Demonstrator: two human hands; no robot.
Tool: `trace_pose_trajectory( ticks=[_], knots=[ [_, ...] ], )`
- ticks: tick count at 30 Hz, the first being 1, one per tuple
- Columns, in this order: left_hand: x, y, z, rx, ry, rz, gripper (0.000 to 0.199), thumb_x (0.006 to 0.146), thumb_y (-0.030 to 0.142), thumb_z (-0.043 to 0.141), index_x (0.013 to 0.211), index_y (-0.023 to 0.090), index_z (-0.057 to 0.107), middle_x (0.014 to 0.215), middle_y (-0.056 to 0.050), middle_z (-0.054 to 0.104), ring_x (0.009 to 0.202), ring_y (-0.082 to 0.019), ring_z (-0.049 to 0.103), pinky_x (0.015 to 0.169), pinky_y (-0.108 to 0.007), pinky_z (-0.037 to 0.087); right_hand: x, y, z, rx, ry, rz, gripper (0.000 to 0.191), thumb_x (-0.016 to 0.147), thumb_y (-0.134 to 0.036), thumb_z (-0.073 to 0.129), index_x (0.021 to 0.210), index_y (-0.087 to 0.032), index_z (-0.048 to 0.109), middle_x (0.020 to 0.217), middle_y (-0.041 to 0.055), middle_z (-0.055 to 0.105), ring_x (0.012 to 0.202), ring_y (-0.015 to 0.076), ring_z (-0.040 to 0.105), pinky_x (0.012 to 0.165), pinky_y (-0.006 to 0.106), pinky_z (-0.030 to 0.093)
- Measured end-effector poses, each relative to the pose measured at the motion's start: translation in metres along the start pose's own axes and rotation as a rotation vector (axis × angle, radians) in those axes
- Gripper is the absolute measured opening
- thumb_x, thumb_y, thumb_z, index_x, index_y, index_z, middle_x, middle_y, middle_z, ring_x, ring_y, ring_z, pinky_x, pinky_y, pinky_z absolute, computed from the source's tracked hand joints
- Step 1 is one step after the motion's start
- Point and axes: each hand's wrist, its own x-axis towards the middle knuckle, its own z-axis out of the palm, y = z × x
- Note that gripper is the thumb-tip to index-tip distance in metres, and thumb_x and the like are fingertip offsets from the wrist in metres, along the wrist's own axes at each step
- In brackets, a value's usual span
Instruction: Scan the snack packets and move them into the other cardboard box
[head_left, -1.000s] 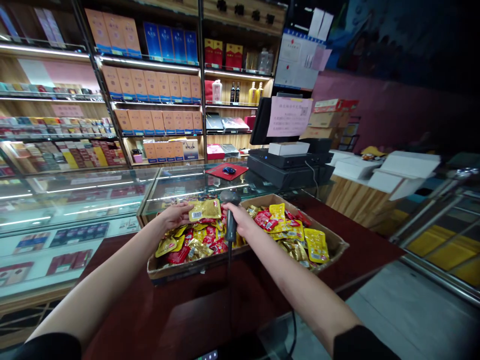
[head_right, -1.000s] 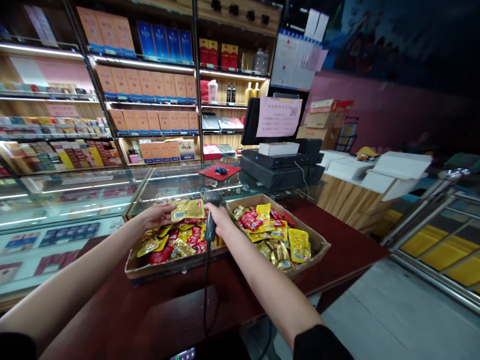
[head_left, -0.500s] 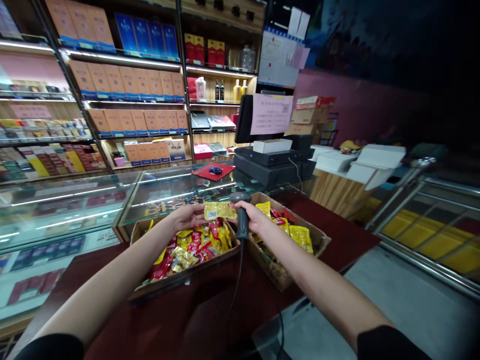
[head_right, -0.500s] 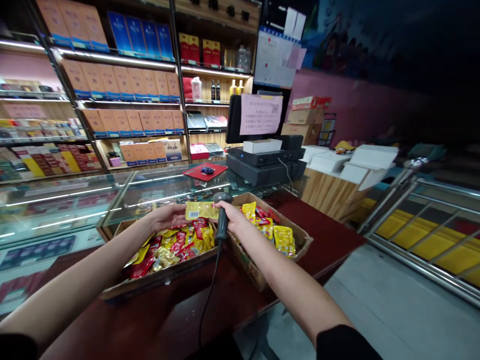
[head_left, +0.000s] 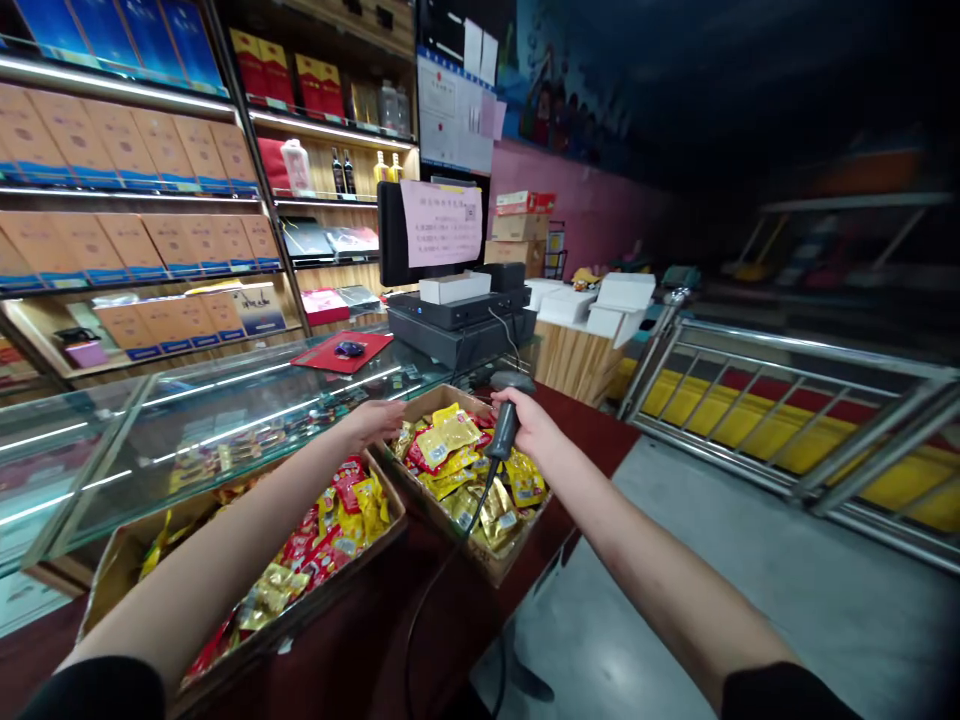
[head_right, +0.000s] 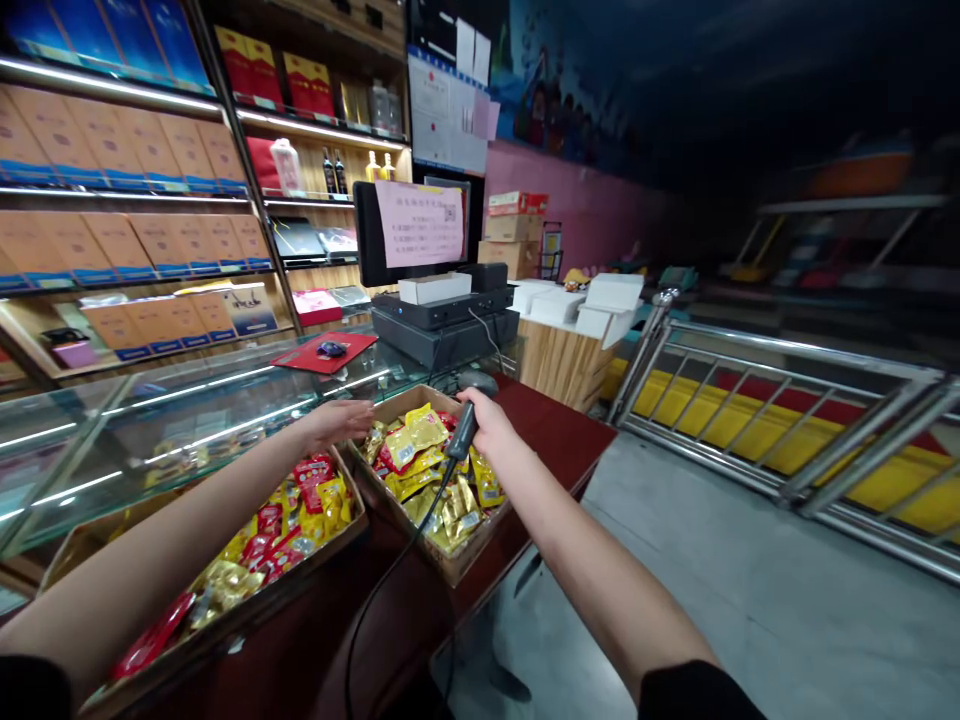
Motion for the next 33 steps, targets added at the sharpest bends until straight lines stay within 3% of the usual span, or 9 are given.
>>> trace_pose_trajectory(
  ticks=[3,7,13,16,19,23,26,29,33],
  knots=[
    [-0.009,0.002,-0.037,0.055,-0.02,0.005,0.034,0.069,0.028,0.077,0.098,0.013,0.067,0.103,-0.015,0.068,0.086,-0.024,0.067,0.068,-0.031,0.055,-0.006,0.004,0.007,0.012,-0.087,0.036,0.003,0.075,-0.012,0.054,0.075,-0.013,0.058,0.06,0.0013,0.058,0.051,0.0098,0.054,0.055,0.023,0.05],
    [-0.028,0.004,-0.09,0.078,0.043,-0.033,0.033,0.065,0.027,0.079,0.095,0.015,0.069,0.087,-0.011,0.071,0.074,-0.021,0.068,0.06,-0.028,0.055,-0.021,0.025,0.04,-0.032,-0.226,0.128,0.009,0.078,-0.012,0.051,0.08,-0.013,0.06,0.069,0.0047,0.063,0.063,0.0129,0.061,0.062,0.025,0.052],
    [-0.045,-0.02,-0.138,0.517,0.069,-0.012,0.025,0.061,0.03,0.079,0.083,0.019,0.073,0.064,-0.002,0.068,0.058,-0.017,0.062,0.05,-0.02,0.046,-0.03,0.079,0.098,-0.176,-0.517,0.352,0.007,0.075,-0.011,0.052,0.074,-0.013,0.058,0.065,0.0017,0.06,0.057,0.0099,0.057,0.061,0.022,0.05],
    [-0.043,-0.03,-0.137,0.758,0.119,0.169,0.009,0.064,0.026,0.074,0.072,0.022,0.074,0.059,-0.001,0.066,0.055,-0.016,0.06,0.051,-0.02,0.042,-0.026,0.104,0.118,-0.259,-0.561,0.413,0.008,0.073,-0.012,0.054,0.065,-0.013,0.054,0.056,-0.0015,0.052,0.049,0.008,0.049,0.053,0.02,0.045],
    [-0.033,-0.037,-0.123,0.9,0.18,0.307,0.002,0.065,0.024,0.072,0.063,0.023,0.072,0.058,-0.002,0.065,0.057,-0.017,0.059,0.055,-0.021,0.041,-0.019,0.119,0.13,-0.309,-0.496,0.422,0.012,0.071,-0.014,0.057,0.06,-0.015,0.051,0.051,-0.0036,0.047,0.046,0.0079,0.045,0.051,0.02,0.045],
    [-0.018,-0.048,-0.107,0.957,0.172,0.311,0.013,0.052,0.023,0.08,0.055,0.024,0.067,0.052,-0.001,0.06,0.054,-0.017,0.056,0.056,-0.022,0.039,-0.009,0.127,0.132,-0.332,-0.482,0.422,0.012,0.07,-0.014,0.057,0.059,-0.015,0.051,0.049,-0.0039,0.046,0.047,0.0083,0.045,0.053,0.021,0.046],
    [-0.013,-0.053,-0.107,0.969,0.108,0.243,0.023,0.042,0.023,0.083,0.049,0.022,0.061,0.049,0.001,0.057,0.05,-0.015,0.051,0.05,-0.022,0.034,-0.004,0.128,0.128,-0.316,-0.511,0.417,0.013,0.07,-0.013,0.056,0.058,-0.014,0.051,0.051,-0.0026,0.048,0.049,0.0082,0.048,0.052,0.019,0.044],
    [-0.015,-0.055,-0.114,0.935,0.007,0.15,0.028,0.048,0.03,0.081,0.047,0.02,0.056,0.045,0.003,0.051,0.046,-0.011,0.043,0.046,-0.021,0.028,-0.003,0.128,0.125,-0.304,-0.516,0.404,0.012,0.07,-0.012,0.054,0.059,-0.014,0.051,0.053,-0.0021,0.05,0.05,0.0076,0.048,0.052,0.017,0.043],
    [-0.029,-0.056,-0.13,0.717,0.023,0.085,0.027,0.053,0.032,0.079,0.056,0.017,0.057,0.047,0.005,0.051,0.043,-0.008,0.04,0.043,-0.019,0.028,-0.008,0.125,0.125,-0.273,-0.538,0.405,0.007,0.07,-0.012,0.053,0.063,-0.013,0.055,0.055,-0.0018,0.051,0.05,0.0069,0.047,0.054,0.017,0.043]
  ],
)
